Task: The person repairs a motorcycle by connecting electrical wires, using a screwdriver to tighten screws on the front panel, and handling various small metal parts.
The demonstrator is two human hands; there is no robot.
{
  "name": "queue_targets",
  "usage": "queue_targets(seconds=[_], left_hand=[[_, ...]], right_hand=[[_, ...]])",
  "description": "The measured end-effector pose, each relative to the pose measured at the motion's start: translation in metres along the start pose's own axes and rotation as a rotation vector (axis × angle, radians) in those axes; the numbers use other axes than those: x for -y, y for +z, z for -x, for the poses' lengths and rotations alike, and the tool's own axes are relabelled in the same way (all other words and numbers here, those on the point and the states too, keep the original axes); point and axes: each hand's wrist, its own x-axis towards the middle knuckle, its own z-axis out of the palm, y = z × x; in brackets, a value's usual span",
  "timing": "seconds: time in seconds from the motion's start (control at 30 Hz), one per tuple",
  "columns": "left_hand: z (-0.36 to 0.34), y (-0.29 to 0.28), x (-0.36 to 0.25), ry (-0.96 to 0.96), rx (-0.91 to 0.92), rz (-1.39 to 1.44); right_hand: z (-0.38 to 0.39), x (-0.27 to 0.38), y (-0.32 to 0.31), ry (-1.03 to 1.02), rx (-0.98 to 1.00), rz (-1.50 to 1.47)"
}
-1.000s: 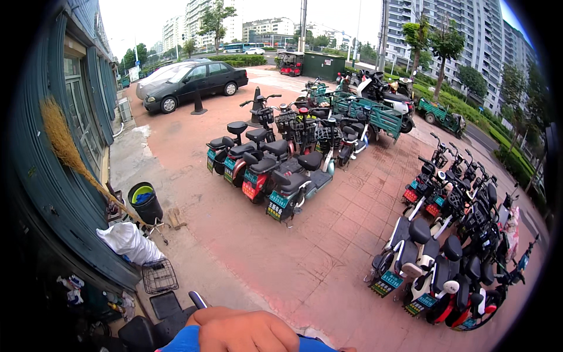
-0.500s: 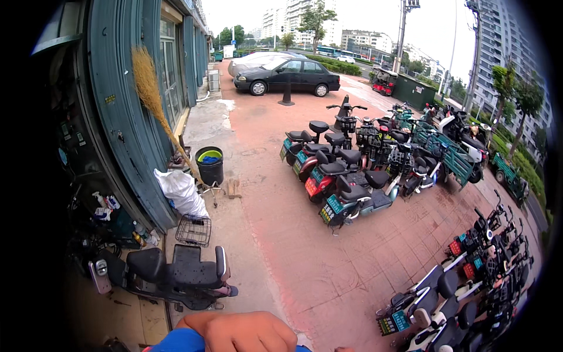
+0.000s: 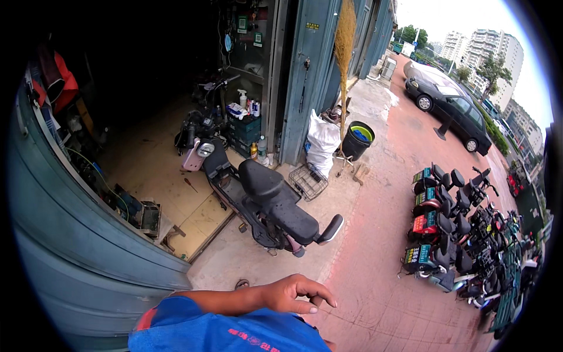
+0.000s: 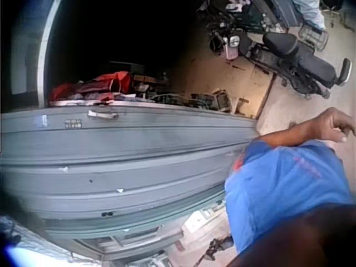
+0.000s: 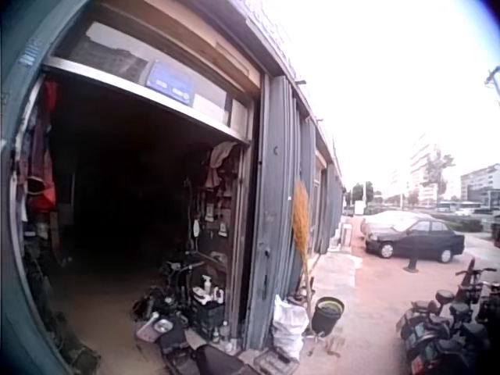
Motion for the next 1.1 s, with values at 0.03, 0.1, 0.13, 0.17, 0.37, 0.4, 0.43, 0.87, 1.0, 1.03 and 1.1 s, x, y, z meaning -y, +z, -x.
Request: queue_targets(seconds=[0.03, 0.1, 0.13, 0.17, 0.37, 0.4, 0.43, 0.87, 1.0, 1.03, 1.1], left_hand=[[0.020, -0.011, 0.004, -0.077, -0.085, 0.085], [0.057, -0.042, -0.008, -0.190, -0.203, 0.115], [0.076, -0.059, -0.013, -0.248, -0.262, 0.140], [0.095, -0.078, -0.017, -0.251, -0.327, 0.168], [0.182, -0.156, -0.062, -0.299, -0.701, 0.142], [0.195, -0.172, -0.070, -0.287, -0.755, 0.138], [0.207, -0.185, -0.077, -0.250, -0.807, 0.124], [0.270, -0.455, -0.080, -0.266, -1.466, -0.203], [0.284, -0.559, -0.056, -0.374, -1.491, -0.491], [0.280, -0.578, -0.060, -0.440, -1.498, -0.509], [0.281, -0.610, -0.064, -0.652, -1.472, -0.695]], right_hand=[[-0.012, -0.001, 0.005, -0.056, 0.008, 0.054], [-0.031, -0.009, 0.014, -0.165, -0.007, 0.197], [-0.038, -0.012, 0.013, -0.182, -0.013, 0.243], [-0.046, -0.011, 0.016, -0.178, -0.033, 0.268], [-0.115, 0.240, 0.031, 0.418, 0.078, -0.677], [-0.133, 0.275, 0.039, 0.396, 0.162, -0.727], [-0.144, 0.305, 0.045, 0.337, 0.204, -0.646], [-0.328, 0.653, 0.049, 0.077, 0.232, -1.080], [-0.419, 0.729, 0.039, 0.215, -0.047, -1.089], [-0.439, 0.737, 0.038, 0.314, -0.054, -1.101], [-0.466, 0.773, 0.043, 0.369, -0.117, -1.110]])
